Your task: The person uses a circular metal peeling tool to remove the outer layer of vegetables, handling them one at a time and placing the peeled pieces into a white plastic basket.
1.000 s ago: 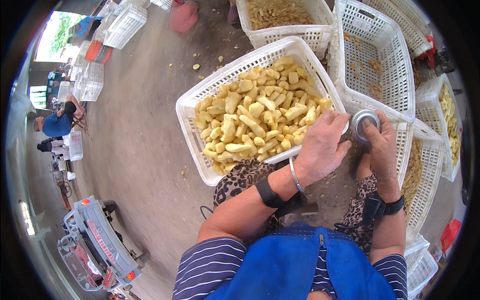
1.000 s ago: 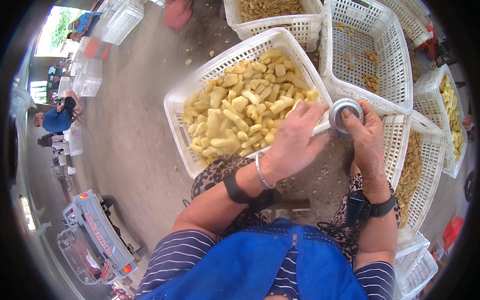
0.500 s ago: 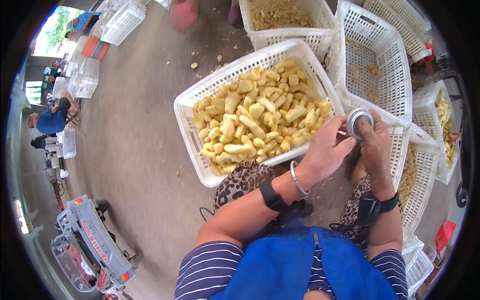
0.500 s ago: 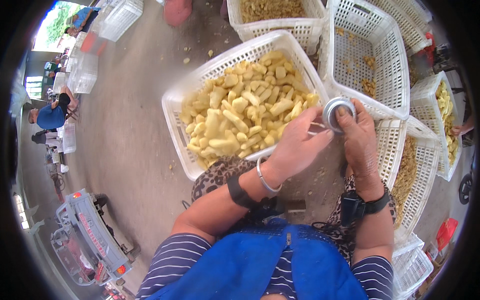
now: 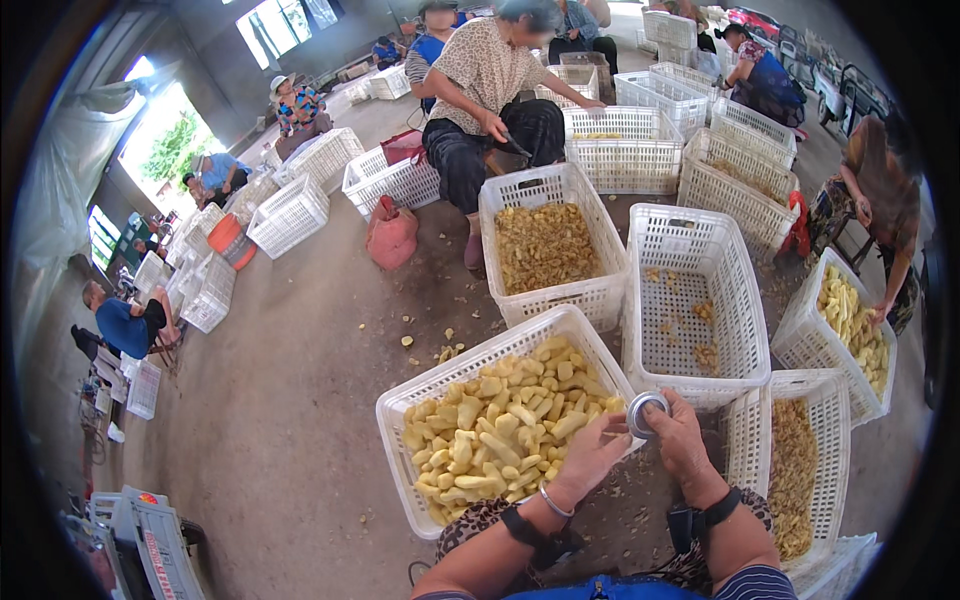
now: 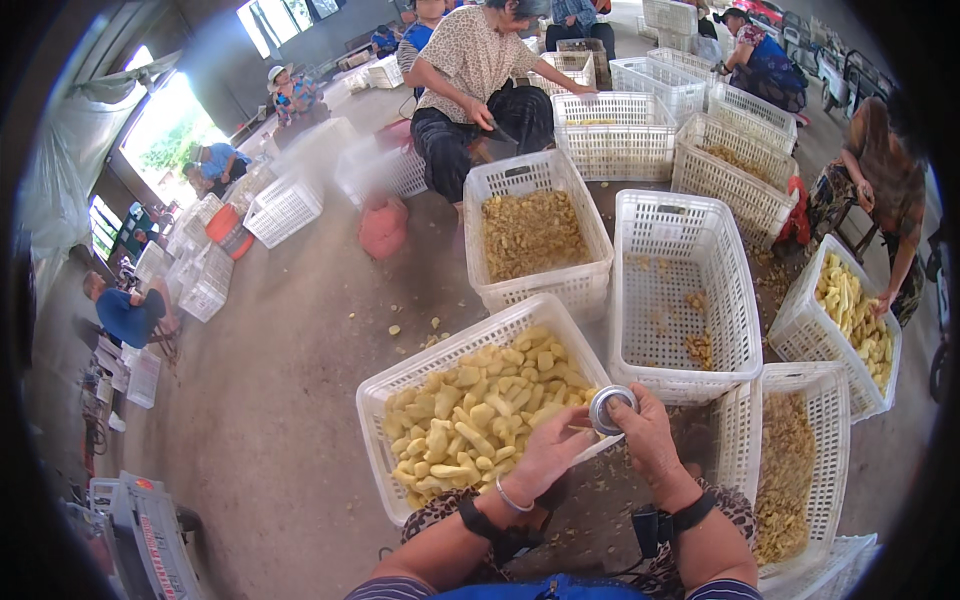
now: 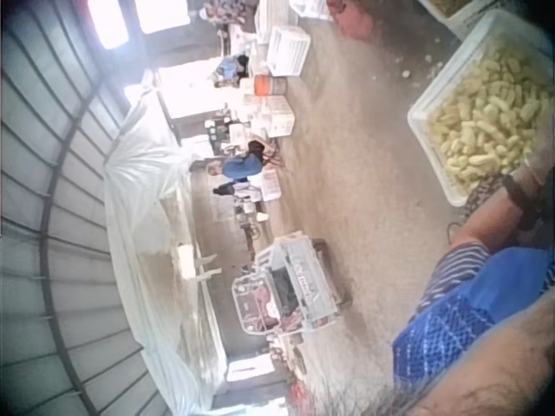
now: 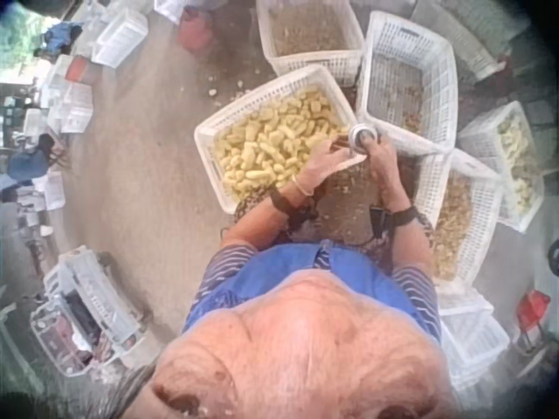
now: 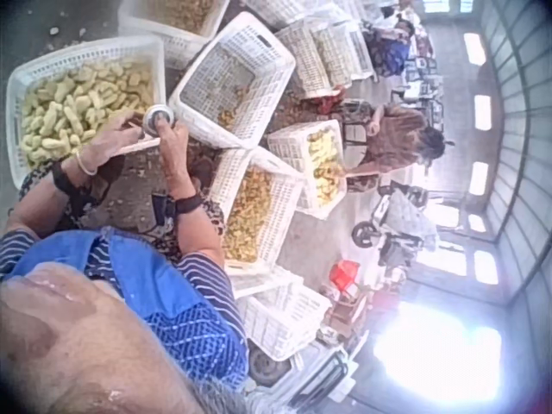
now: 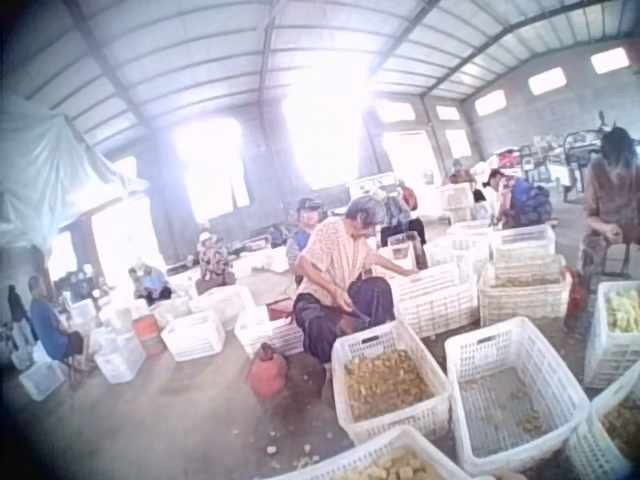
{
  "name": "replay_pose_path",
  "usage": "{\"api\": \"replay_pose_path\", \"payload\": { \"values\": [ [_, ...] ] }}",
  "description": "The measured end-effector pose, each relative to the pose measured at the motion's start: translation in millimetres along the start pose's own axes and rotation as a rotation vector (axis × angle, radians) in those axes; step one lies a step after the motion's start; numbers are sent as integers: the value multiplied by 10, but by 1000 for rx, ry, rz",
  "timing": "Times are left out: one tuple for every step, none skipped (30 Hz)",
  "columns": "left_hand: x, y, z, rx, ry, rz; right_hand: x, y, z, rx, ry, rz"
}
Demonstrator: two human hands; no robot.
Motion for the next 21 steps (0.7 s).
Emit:
{"api": "replay_pose_path", "payload": {
  "values": [
    [-22, -56, -2, 19, -13, 12, 7, -22, 4, -11, 7, 0],
    [-168, -252, 87, 95, 56, 121, 15, 0, 7, -20, 11, 2],
    [-216, -364, 148, 158, 80, 206, 12, -49, -2, -14, 13, 0],
    [-209, -494, 166, 233, 97, 297, -26, -41, 8, -20, 11, -4],
    [-201, -692, 165, 312, 72, 411, -52, -29, 22, -24, 9, -4],
    [-184, -857, 187, 386, 40, 516, -81, -48, 29, -21, 6, -10],
    [-259, -1212, 211, 453, 85, 713, -61, 26, 60, -5, 4, 2],
    [-331, -1603, 176, 550, 120, 910, -33, 69, 69, -5, 10, 12],
    [-447, -1814, 101, 575, 181, 1023, -29, 58, 65, 8, 12, 16],
    [-538, -2002, 37, 606, 244, 1143, -8, 77, 89, -8, -1, 19],
    [-702, -2128, -5, 618, 29, 1156, 9, 22, 104, -9, -5, 14],
    [-820, -2184, -51, 627, -80, 1163, 28, -3, 124, -19, -9, 15],
    [-929, -2245, -109, 632, -190, 1173, 46, -5, 132, -39, 2, 10],
    [-1050, -2282, -142, 615, -332, 1230, 40, 12, 125, -48, 7, 10],
    [-1091, -2289, -161, 602, -406, 1259, 44, 24, 116, -54, 15, 10],
    [-1132, -2292, -176, 585, -480, 1288, 2, 78, 92, -63, 14, 6],
    [-1125, -2275, -187, 599, -441, 1347, -3, 84, 82, -67, 14, 4],
    [-1108, -2268, -182, 609, -420, 1374, -16, 113, 71, -73, 13, 2],
    [-1092, -2262, -185, 619, -400, 1403, -3, 115, 66, -77, 38, -3],
    [-1046, -2263, -172, 633, -328, 1440, -6, 111, 55, -80, 51, -5],
    [-1005, -2211, -154, 634, -290, 1455, 6, 105, 44, -76, 65, -10]
  ]
}}
Point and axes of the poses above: each hand's wrist, its own z-axis towards the middle knuckle, its own y-axis out of the palm, x = y × z, the point moved 5 cm from there along z, towards the middle knuckle, and after that the axes turned 9 degrees about -x, right-handed, at the moved point
